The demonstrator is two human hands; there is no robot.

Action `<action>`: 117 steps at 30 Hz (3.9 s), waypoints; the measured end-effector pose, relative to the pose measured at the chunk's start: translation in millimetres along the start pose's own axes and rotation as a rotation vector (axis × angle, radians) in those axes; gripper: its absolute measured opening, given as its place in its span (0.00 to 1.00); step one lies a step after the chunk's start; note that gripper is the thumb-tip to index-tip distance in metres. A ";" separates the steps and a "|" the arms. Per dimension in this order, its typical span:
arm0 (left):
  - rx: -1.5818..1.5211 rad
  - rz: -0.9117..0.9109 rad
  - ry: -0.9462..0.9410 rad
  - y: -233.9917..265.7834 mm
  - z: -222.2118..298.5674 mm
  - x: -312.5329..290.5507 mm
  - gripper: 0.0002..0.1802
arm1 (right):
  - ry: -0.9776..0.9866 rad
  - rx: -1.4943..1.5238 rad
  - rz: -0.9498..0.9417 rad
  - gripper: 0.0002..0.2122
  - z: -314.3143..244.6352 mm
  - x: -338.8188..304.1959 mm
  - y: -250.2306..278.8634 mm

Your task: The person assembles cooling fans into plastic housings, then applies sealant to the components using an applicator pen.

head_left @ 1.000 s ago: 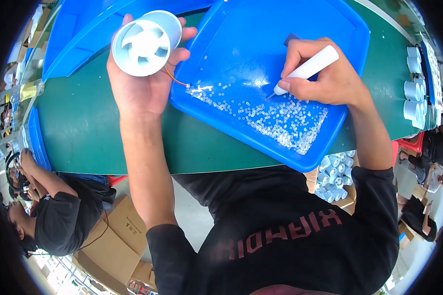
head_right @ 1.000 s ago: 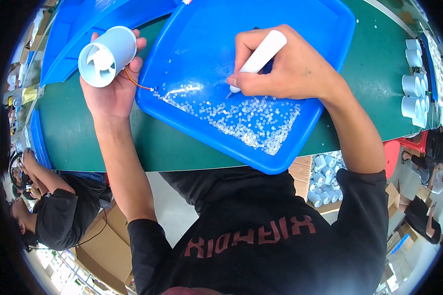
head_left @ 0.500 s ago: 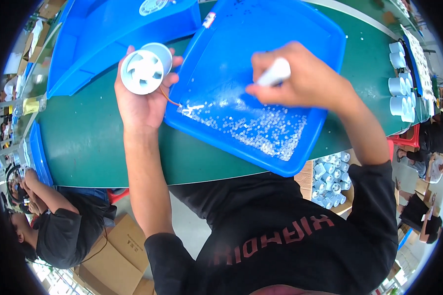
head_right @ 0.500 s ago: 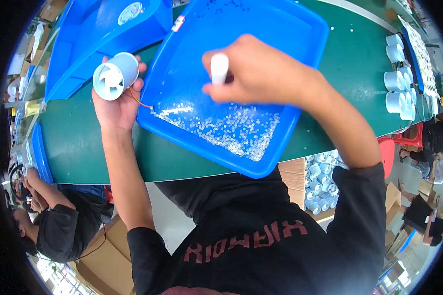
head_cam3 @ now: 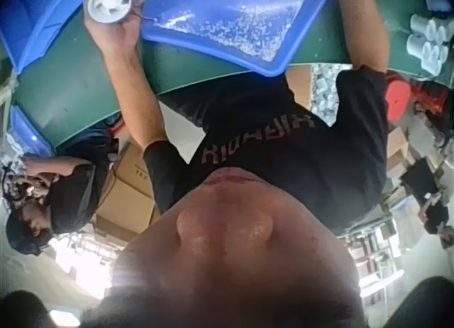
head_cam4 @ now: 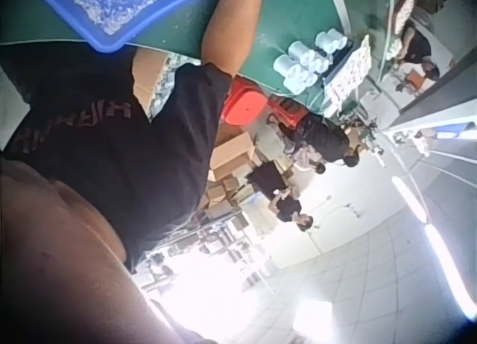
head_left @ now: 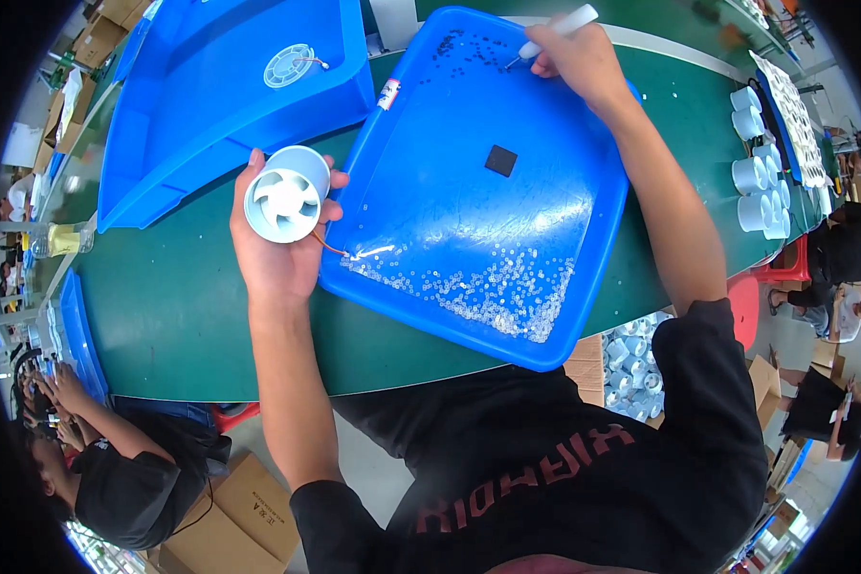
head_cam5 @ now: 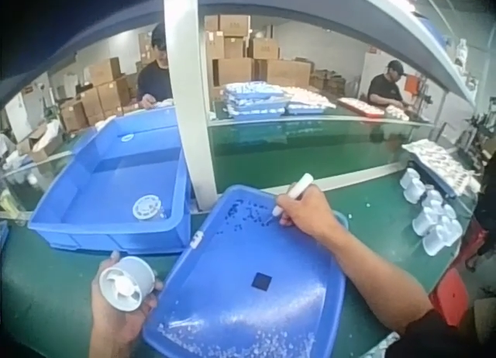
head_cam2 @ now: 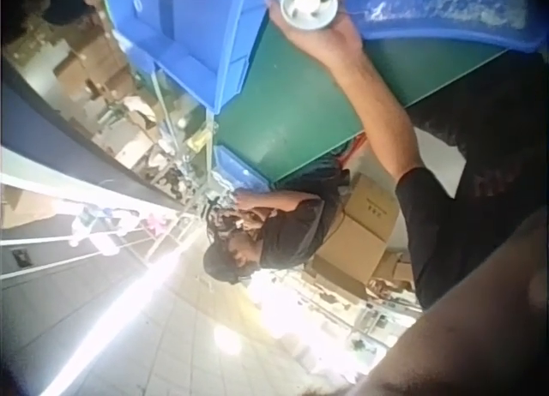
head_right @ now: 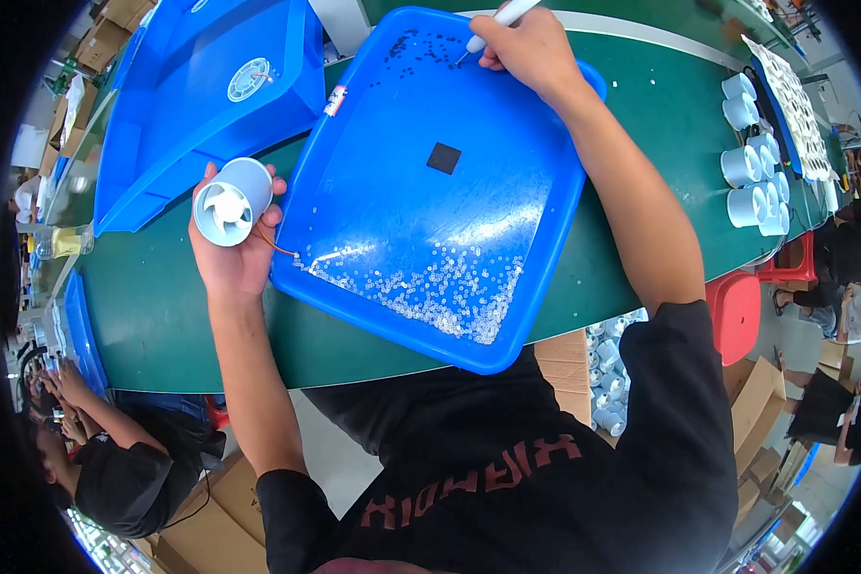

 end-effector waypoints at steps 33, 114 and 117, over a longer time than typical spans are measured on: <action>-0.050 -0.077 -0.118 -0.7 5.1 -0.7 0.24 | 0.232 -0.138 -0.226 0.14 -54.1 -91.0 -11.7; 0.055 -0.078 -0.163 -34.6 -29.4 -24.2 0.15 | 0.900 -0.338 -0.053 0.13 -110.2 -179.5 -46.3; 0.035 -0.090 -0.110 -34.7 -32.8 -23.1 0.13 | 0.970 -0.332 -0.002 0.13 -114.9 -183.1 -44.0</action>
Point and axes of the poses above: each hand's wrist, its own x-axis towards the middle knuckle, its own y-axis out of the back of the hand, z = x × y, the point moved 6 cm from there along x, towards the middle knuckle
